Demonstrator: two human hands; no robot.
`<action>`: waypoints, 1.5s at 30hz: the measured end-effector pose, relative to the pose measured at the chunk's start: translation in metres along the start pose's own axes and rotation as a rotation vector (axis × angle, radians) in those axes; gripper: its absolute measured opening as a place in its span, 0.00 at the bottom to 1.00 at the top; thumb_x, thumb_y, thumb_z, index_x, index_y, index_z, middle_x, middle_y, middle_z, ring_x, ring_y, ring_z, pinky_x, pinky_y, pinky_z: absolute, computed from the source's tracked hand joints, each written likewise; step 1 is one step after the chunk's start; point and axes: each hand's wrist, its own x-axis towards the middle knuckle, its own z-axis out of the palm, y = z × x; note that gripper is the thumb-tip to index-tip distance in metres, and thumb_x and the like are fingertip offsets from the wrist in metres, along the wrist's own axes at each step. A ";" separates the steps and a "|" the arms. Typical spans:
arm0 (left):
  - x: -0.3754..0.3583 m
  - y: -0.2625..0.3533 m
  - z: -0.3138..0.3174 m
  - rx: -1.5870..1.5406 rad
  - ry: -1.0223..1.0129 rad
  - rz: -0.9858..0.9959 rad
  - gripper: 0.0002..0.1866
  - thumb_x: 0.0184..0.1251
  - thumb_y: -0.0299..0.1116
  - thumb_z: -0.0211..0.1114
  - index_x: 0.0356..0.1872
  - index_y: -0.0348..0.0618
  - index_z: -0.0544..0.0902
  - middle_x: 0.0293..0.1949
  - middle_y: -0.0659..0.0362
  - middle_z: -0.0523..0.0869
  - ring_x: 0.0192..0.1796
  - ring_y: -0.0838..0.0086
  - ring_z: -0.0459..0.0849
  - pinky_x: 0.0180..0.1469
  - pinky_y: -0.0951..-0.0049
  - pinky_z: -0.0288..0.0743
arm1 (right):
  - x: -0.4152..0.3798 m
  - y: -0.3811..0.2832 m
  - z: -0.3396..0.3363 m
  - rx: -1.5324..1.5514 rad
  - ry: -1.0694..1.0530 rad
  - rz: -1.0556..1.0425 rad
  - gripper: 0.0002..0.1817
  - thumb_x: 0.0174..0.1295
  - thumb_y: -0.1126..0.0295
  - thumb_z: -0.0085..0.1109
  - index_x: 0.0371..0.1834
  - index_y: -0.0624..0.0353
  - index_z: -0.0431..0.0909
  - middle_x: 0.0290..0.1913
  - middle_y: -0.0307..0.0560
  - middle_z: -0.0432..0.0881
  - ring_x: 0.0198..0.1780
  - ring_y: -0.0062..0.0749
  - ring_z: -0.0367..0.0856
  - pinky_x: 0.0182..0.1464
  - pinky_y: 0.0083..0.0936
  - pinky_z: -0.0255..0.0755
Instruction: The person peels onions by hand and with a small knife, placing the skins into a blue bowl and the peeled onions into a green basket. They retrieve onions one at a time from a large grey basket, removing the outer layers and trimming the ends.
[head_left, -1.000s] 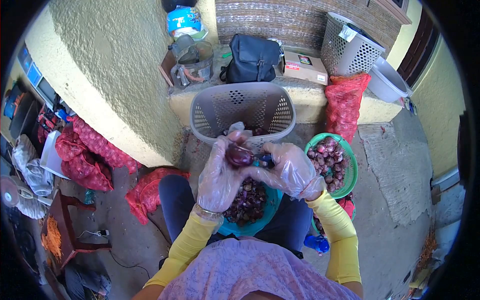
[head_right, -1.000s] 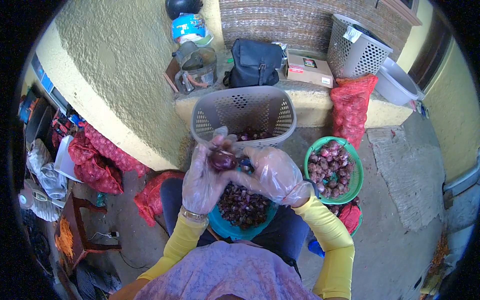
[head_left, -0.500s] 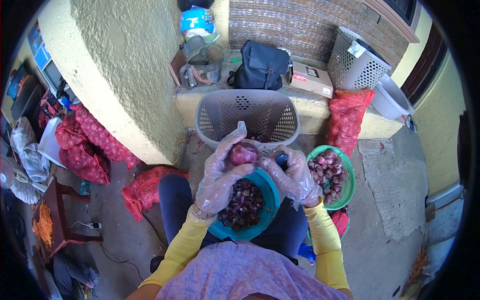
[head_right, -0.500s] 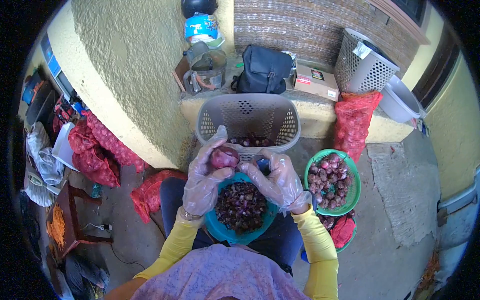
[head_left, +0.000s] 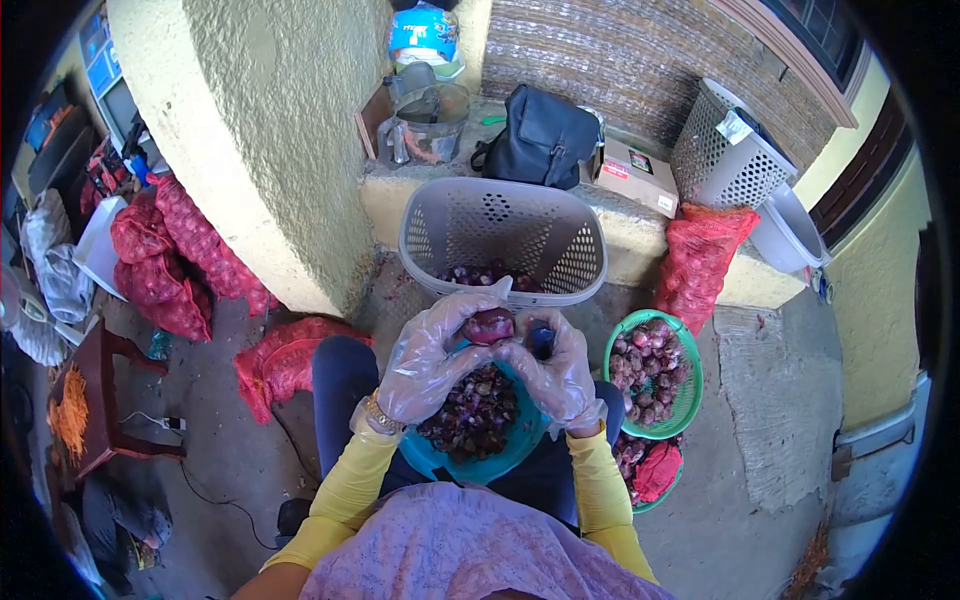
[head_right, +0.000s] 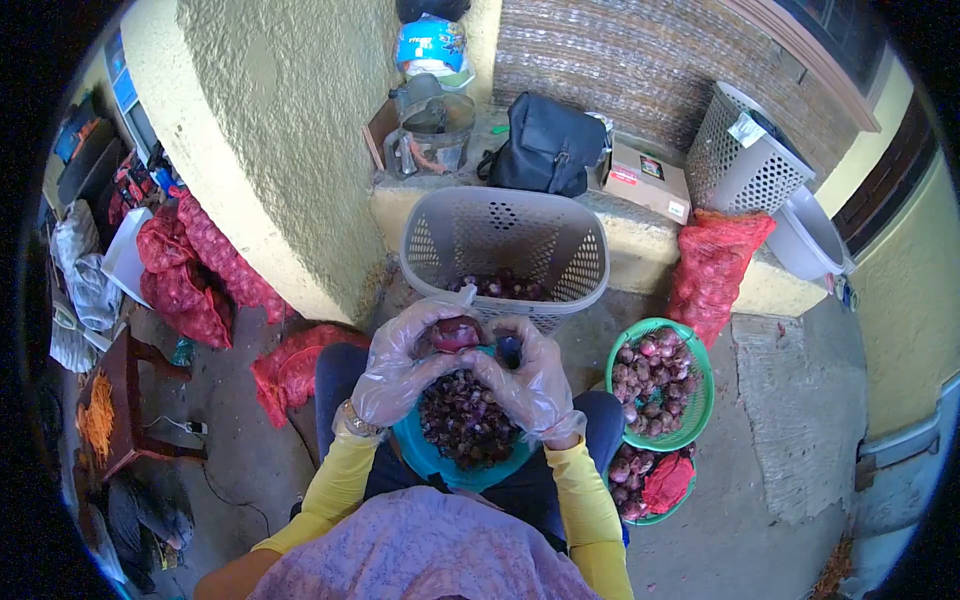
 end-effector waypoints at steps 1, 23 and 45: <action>-0.001 0.001 0.000 -0.001 0.001 -0.003 0.25 0.66 0.22 0.76 0.64 0.38 0.80 0.58 0.54 0.86 0.60 0.70 0.86 0.65 0.67 0.80 | 0.002 -0.002 -0.003 0.000 -0.002 0.003 0.23 0.66 0.62 0.77 0.54 0.68 0.81 0.45 0.56 0.91 0.45 0.32 0.90 0.49 0.33 0.81; 0.010 0.011 -0.005 0.022 -0.146 -0.004 0.30 0.67 0.17 0.70 0.71 0.42 0.77 0.72 0.52 0.79 0.69 0.67 0.81 0.70 0.66 0.77 | 0.024 -0.013 -0.020 -0.245 -0.222 -0.225 0.20 0.74 0.54 0.64 0.43 0.63 0.86 0.26 0.55 0.87 0.30 0.55 0.88 0.38 0.42 0.80; 0.008 0.018 -0.005 -0.090 -0.182 -0.087 0.32 0.66 0.21 0.74 0.72 0.42 0.76 0.72 0.53 0.80 0.71 0.70 0.78 0.73 0.66 0.73 | 0.023 -0.023 -0.032 -0.229 -0.275 -0.198 0.18 0.76 0.59 0.59 0.44 0.66 0.85 0.33 0.66 0.85 0.37 0.65 0.84 0.41 0.47 0.77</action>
